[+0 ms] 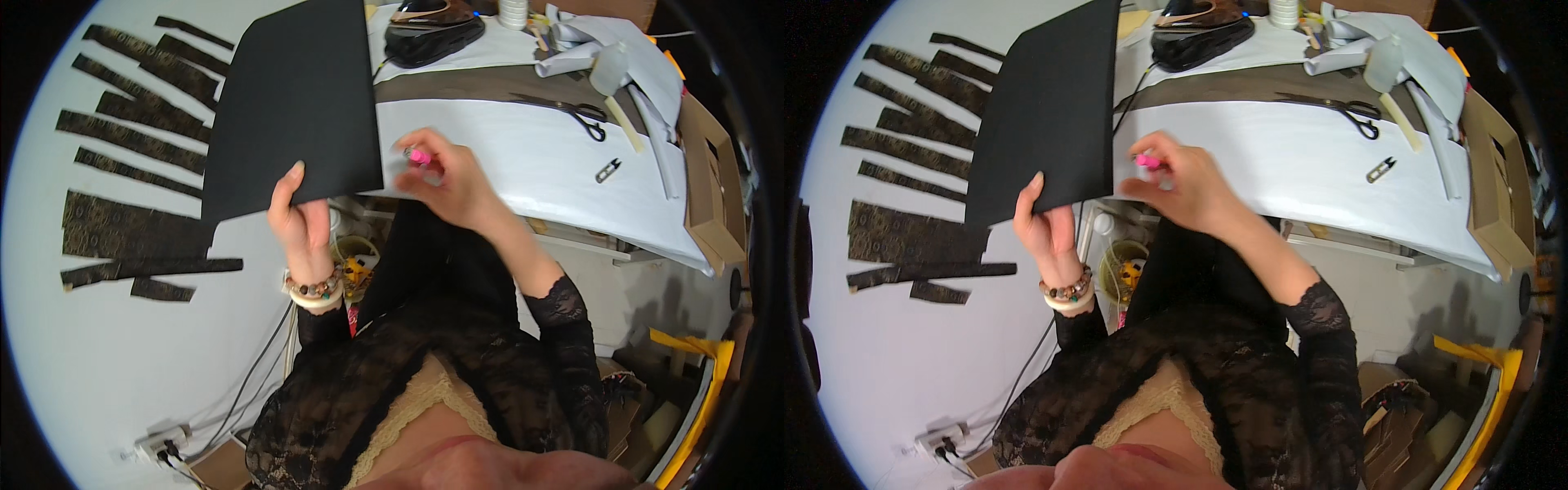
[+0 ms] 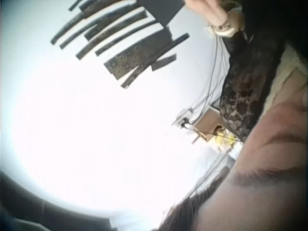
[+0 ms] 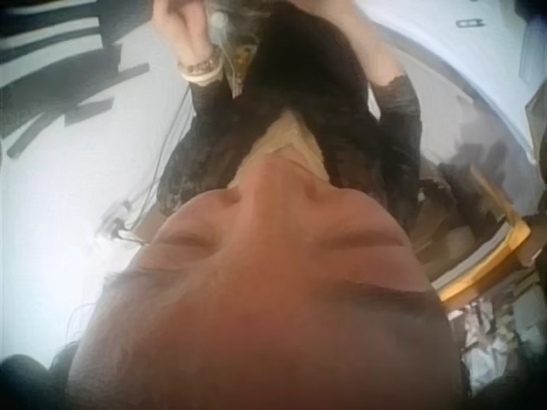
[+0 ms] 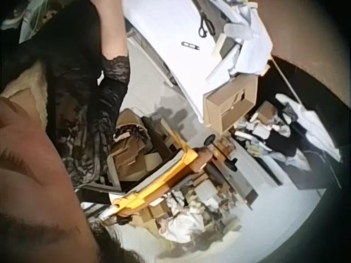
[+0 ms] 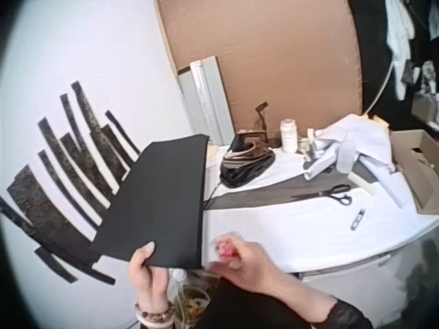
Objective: The person cuts a strip of black fabric using scissors, then irons it onto a beige backing board. They use a lighter to seal the fabric edges and continue ironing the piece.
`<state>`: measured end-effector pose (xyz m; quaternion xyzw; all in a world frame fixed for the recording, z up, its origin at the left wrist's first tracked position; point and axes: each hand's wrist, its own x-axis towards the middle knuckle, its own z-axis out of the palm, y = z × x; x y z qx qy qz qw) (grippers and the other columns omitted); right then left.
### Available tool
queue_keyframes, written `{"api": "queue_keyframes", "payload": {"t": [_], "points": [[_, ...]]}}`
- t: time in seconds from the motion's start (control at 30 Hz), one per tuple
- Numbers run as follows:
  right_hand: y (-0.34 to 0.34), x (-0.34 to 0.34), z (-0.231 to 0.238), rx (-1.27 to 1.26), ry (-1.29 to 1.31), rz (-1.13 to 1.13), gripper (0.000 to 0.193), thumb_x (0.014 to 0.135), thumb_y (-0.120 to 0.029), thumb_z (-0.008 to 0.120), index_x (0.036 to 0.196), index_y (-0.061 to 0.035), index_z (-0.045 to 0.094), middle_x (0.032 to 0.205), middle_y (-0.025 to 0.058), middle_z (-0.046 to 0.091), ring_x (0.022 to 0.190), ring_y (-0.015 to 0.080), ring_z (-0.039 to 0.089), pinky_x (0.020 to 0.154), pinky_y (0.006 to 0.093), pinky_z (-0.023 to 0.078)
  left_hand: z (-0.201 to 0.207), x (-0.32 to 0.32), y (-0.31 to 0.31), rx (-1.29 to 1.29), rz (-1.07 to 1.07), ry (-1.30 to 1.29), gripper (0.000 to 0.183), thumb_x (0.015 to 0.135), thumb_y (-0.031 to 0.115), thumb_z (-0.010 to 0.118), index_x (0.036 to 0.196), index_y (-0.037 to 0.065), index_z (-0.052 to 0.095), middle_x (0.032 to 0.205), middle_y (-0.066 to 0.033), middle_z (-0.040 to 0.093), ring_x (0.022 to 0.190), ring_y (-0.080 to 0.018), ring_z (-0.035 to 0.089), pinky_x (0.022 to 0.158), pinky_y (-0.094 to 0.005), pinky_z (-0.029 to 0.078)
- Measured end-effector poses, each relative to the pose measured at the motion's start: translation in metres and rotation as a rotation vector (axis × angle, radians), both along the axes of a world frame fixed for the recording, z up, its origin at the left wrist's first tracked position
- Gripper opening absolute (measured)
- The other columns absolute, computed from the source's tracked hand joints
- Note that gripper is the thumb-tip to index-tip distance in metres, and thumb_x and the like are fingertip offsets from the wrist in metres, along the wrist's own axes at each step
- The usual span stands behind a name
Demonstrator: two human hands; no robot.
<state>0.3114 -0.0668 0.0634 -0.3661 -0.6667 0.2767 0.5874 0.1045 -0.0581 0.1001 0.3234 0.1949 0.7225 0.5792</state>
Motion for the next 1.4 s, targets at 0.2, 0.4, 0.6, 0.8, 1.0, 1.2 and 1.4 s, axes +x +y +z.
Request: {"api": "queue_keyframes", "payload": {"t": [0.2, 0.4, 0.6, 0.8, 1.0, 1.2, 1.4], "points": [[0.056, 0.134, -0.102, -0.159, -0.972, -0.476, 0.035, 0.081, -0.033, 0.065, 0.096, -0.0023, 0.058, 0.096, 0.0141, 0.058, 0.099, 0.0304, 0.052, 0.084, 0.0376, 0.042, -0.036, -0.014, 0.02, -0.083, -0.057, -0.04, 0.049, 0.084, 0.002, 0.052, 0.13, -0.008, 0.04, 0.133, -0.0198, 0.046, 0.124, -0.032, 0.043, 0.109, -0.0452, 0.03], [0.204, 0.151, -0.036, 0.149, -0.825, -0.427, 0.03, 0.08, -0.025, 0.067, 0.101, -0.0046, 0.061, 0.104, 0.0143, 0.057, 0.102, 0.0344, 0.051, 0.086, 0.0428, 0.043, -0.052, -0.021, 0.042, -0.269, -0.045, -0.101, 0.046, 0.083, 0.004, 0.054, 0.128, -0.001, 0.047, 0.127, -0.0138, 0.053, 0.118, -0.0293, 0.05, 0.103, -0.0443, 0.038], [0.438, 0.152, 0.022, 0.31, -0.836, -0.215, 0.061, 0.076, -0.002, 0.068, 0.131, -0.0121, 0.044, 0.131, 0.0128, 0.048, 0.116, 0.0313, 0.05, 0.095, 0.0403, 0.042, -0.044, -0.01, 0.078, -0.333, -0.132, -0.226, 0.048, 0.082, 0.003, 0.055, 0.129, 0.002, 0.046, 0.127, -0.0126, 0.053, 0.117, -0.0284, 0.051, 0.1, -0.0433, 0.04], [0.477, 0.146, 0.049, -0.155, -0.994, 0.115, 0.038, 0.077, -0.005, 0.071, 0.111, -0.0089, 0.056, 0.096, 0.0041, 0.061, 0.088, 0.0176, 0.058, 0.08, 0.0312, 0.05, -0.038, -0.013, 0.11, -0.287, -0.208, -0.302, 0.039, 0.086, 0.004, 0.052, 0.124, -0.001, 0.049, 0.118, -0.0139, 0.059, 0.107, -0.0277, 0.059, 0.092, -0.0412, 0.047], [0.327, 0.145, 0.132, 0.081, -0.704, -0.267, 0.033, 0.085, -0.016, 0.065, 0.114, -0.0055, 0.054, 0.102, 0.0088, 0.06, 0.093, 0.0185, 0.057, 0.081, 0.0331, 0.046, -0.03, -0.014, 0.113, -0.198, -0.305, -0.284, 0.032, 0.086, 0.003, 0.049, 0.117, -0.007, 0.052, 0.114, -0.02, 0.06, 0.095, -0.03, 0.066, 0.079, -0.0432, 0.057], [0.132, 0.139, 0.14, 0.041, -0.3, -0.319, 0.027, 0.086, -0.018, 0.067, 0.106, -0.0022, 0.058, 0.079, 0.0002, 0.061, 0.07, 0.0092, 0.057, 0.06, 0.02, 0.044, -0.016, -0.012, 0.086, -0.135, -0.426, -0.349, 0.037, 0.087, 0.002, 0.046, 0.122, -0.01, 0.045, 0.122, -0.0256, 0.054, 0.111, -0.039, 0.056, 0.091, -0.0565, 0.049], [-0.009, 0.1, 0.11, -0.187, -0.384, -0.093, 0.038, 0.08, -0.023, 0.072, 0.107, -0.001, 0.06, 0.094, 0.0063, 0.062, 0.086, 0.0109, 0.057, 0.079, 0.0233, 0.044, -0.003, -0.014, 0.05, -0.113, -0.516, -0.331, 0.035, 0.086, 0.001, 0.047, 0.119, -0.011, 0.047, 0.119, -0.0245, 0.056, 0.108, -0.0394, 0.058, 0.086, -0.056, 0.053]]}}
